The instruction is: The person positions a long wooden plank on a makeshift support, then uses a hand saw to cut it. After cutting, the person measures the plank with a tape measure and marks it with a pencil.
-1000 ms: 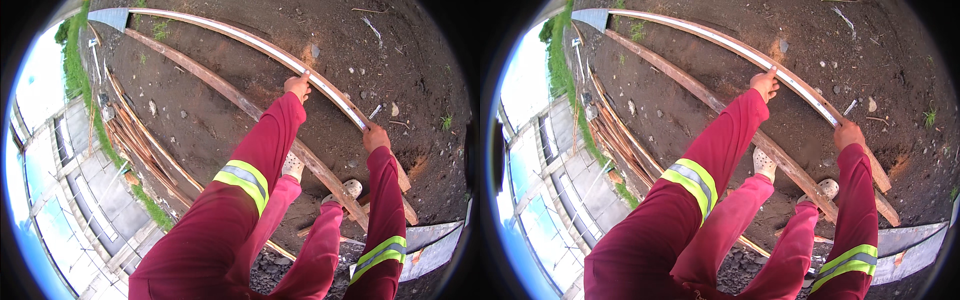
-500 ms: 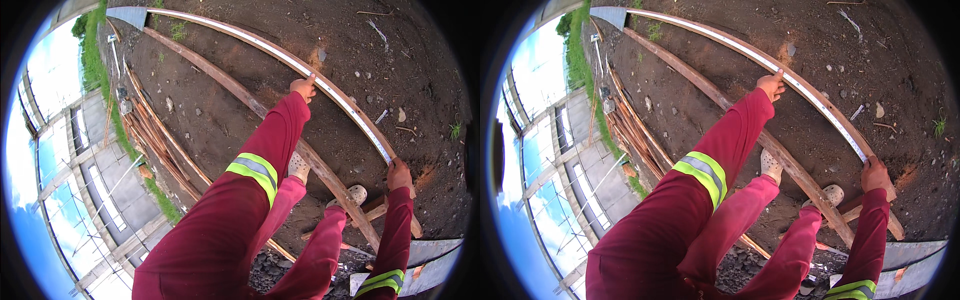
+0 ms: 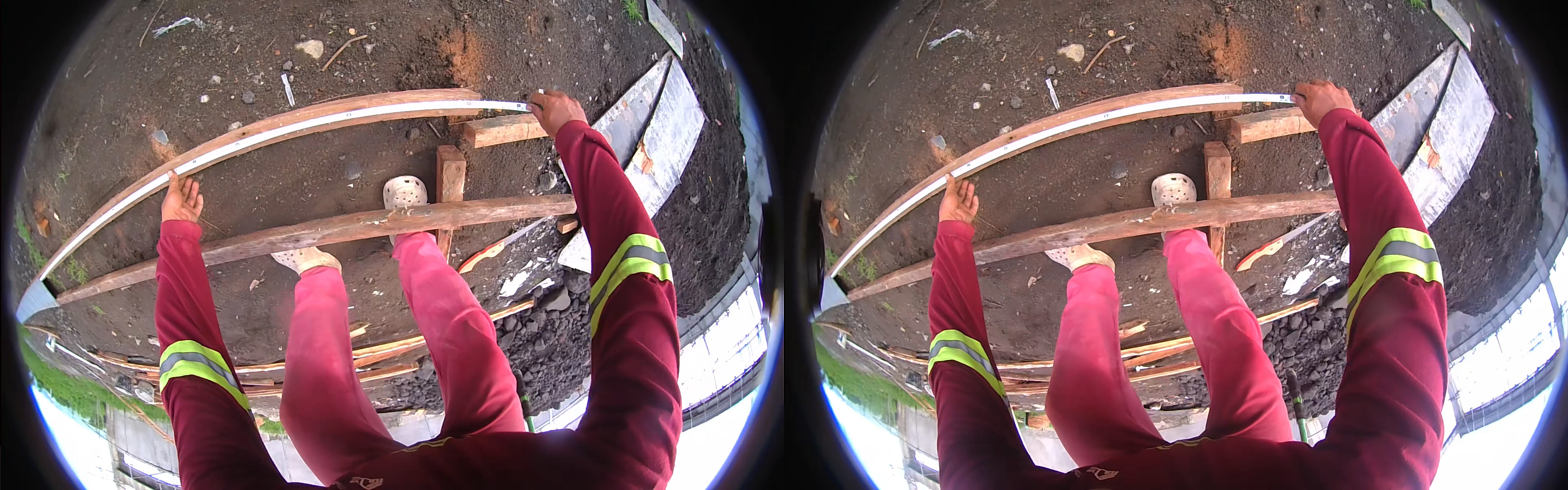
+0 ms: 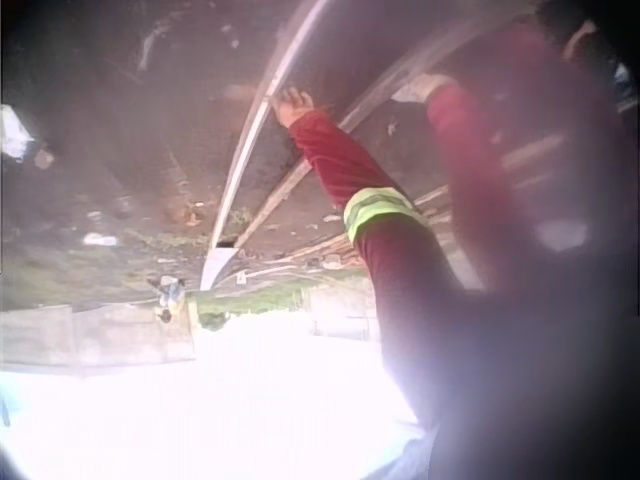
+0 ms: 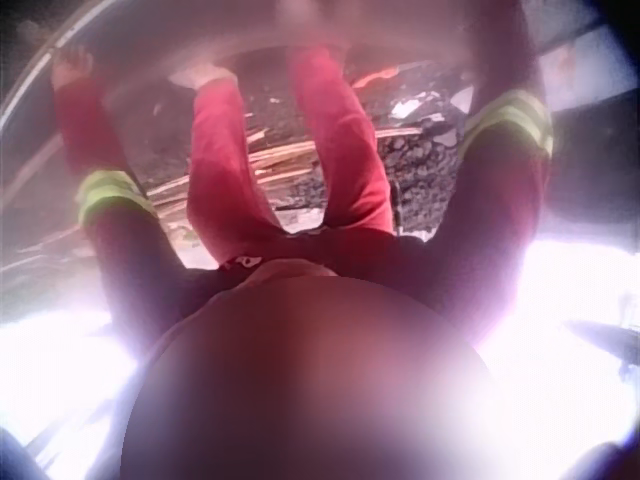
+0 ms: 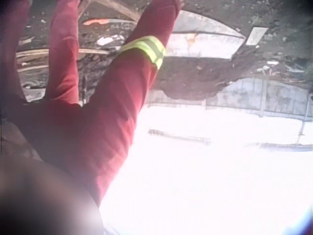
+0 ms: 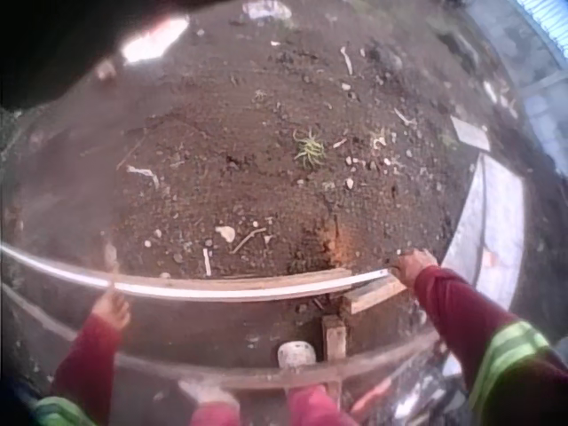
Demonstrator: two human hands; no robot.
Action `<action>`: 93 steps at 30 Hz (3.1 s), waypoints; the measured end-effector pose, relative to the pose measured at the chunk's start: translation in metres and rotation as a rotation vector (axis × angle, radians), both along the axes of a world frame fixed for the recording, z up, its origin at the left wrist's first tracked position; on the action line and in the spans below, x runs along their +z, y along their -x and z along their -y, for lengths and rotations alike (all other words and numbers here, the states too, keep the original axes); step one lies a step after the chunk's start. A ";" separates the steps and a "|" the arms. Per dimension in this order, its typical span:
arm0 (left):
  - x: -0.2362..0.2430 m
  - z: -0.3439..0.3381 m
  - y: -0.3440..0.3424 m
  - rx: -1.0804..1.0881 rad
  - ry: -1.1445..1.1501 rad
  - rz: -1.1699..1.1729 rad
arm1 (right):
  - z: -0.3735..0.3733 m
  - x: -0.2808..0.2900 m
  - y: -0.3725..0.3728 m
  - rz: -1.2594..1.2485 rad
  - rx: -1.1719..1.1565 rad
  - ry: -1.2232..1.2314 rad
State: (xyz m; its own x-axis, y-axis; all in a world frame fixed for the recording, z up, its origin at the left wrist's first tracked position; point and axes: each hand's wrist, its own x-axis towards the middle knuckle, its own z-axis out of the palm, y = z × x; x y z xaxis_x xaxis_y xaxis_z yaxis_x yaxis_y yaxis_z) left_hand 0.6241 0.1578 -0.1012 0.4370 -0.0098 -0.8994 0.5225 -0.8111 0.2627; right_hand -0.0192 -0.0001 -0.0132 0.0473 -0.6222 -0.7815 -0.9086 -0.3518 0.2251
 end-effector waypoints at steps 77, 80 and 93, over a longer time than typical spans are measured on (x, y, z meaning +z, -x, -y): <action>-0.001 0.005 -0.008 -0.138 -0.129 0.188 | -0.032 -0.071 -0.028 0.291 -0.036 0.064; -0.003 0.006 -0.012 -0.117 -0.144 0.187 | -0.030 -0.069 -0.028 0.312 -0.025 0.063; -0.001 0.008 -0.007 -0.125 -0.154 0.206 | -0.026 -0.065 -0.032 0.247 -0.049 -0.026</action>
